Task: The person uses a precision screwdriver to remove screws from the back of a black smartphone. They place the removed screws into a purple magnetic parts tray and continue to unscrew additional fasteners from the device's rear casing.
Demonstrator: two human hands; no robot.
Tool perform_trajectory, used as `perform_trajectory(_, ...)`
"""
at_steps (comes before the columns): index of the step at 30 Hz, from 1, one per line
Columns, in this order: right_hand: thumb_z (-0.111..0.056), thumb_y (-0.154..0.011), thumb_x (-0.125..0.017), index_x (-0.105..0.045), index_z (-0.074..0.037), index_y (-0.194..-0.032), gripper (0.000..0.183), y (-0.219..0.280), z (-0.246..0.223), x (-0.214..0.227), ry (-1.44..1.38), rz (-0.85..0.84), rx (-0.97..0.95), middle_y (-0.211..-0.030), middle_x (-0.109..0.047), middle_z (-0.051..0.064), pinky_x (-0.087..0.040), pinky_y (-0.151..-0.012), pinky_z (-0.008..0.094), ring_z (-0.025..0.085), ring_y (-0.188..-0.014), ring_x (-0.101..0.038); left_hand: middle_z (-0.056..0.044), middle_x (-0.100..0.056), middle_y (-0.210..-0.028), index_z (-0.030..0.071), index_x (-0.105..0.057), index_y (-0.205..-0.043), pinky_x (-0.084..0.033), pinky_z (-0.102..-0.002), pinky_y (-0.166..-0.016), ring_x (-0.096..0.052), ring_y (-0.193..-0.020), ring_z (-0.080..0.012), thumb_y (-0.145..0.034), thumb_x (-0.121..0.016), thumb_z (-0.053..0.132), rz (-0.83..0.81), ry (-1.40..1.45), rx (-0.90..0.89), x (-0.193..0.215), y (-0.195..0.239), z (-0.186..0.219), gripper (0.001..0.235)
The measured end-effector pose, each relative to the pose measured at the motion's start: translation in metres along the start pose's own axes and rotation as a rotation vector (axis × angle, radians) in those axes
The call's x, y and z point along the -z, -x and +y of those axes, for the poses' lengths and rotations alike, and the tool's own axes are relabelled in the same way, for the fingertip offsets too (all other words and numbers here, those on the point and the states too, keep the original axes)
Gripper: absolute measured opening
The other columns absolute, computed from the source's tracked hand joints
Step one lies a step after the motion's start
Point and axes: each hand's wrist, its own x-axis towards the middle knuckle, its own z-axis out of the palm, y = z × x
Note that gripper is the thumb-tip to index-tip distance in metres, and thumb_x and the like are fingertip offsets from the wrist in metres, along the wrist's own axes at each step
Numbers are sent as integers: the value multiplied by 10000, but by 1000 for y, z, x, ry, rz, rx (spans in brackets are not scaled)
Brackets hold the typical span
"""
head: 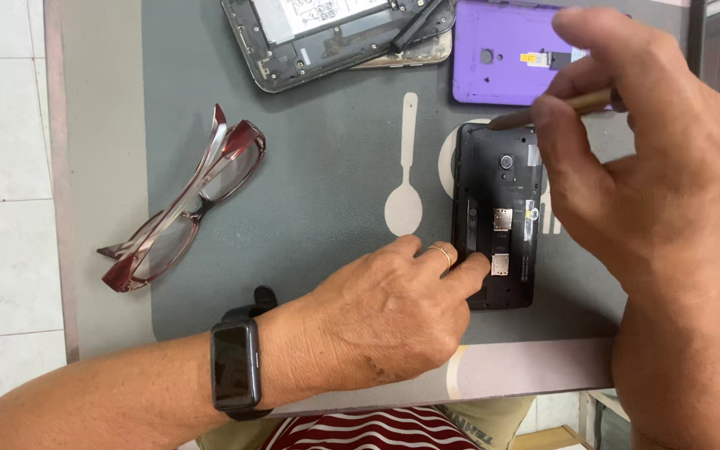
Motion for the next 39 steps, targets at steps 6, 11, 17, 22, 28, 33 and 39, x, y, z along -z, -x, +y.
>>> perform_trajectory(6,248,-1119,-743,-651,144,-1478,386,-1,6,0,9,-19,-30,-1173,-675,247,-572,-932,391,280,-965,-698,-179,-695,-1138,147,-668,-654,-394,-379,-548,-552,-735,-255,-823,-641,57,10,11,5,0,0,0,193)
perform_trajectory(11,85,-1277,-919,-779,73,-1339,154,-10,9,-2,109,-36,20,-1113,-731,147,-471,-806,354,222,-842,-668,-189,-692,-1166,132,-690,-698,-422,-398,-572,-571,-766,-271,-862,-626,86,-10,24,-3,1,-1,-1,182)
perform_trajectory(17,198,-1104,-695,-725,59,-1502,423,-22,-1,6,127,-139,161,-1142,-739,134,-505,-823,404,226,-779,-600,-198,-700,-1168,131,-687,-675,-427,-385,-567,-581,-747,-269,-833,-627,52,-23,5,2,1,-1,-1,187)
perform_trajectory(22,159,-1066,-621,-677,53,-1508,458,-21,-6,6,118,-167,112,-1174,-722,121,-507,-927,422,288,-1044,-687,-132,-688,-1121,179,-729,-722,-429,-383,-572,-586,-776,-247,-871,-647,161,-57,7,5,5,-3,-1,170)
perform_trajectory(28,57,-1270,-920,-786,37,-1434,213,-8,15,-5,215,-44,102,-1091,-750,102,-485,-828,390,263,-858,-642,-118,-659,-1028,179,-659,-638,-381,-372,-546,-530,-724,-239,-825,-667,64,-3,4,3,0,0,0,219)
perform_trajectory(33,47,-1204,-847,-755,72,-1448,262,-13,10,-2,186,-60,100,-1052,-723,99,-519,-906,416,251,-905,-699,-145,-685,-1115,175,-695,-669,-409,-379,-560,-558,-745,-247,-846,-664,104,-18,15,4,1,-1,-1,194)
perform_trajectory(39,84,-1156,-752,-765,31,-1496,344,-12,6,-1,226,-88,74,-1027,-686,72,-498,-889,426,258,-868,-636,-142,-683,-1088,165,-674,-661,-407,-379,-561,-552,-736,-250,-841,-662,67,-10,2,2,2,-1,-1,204)
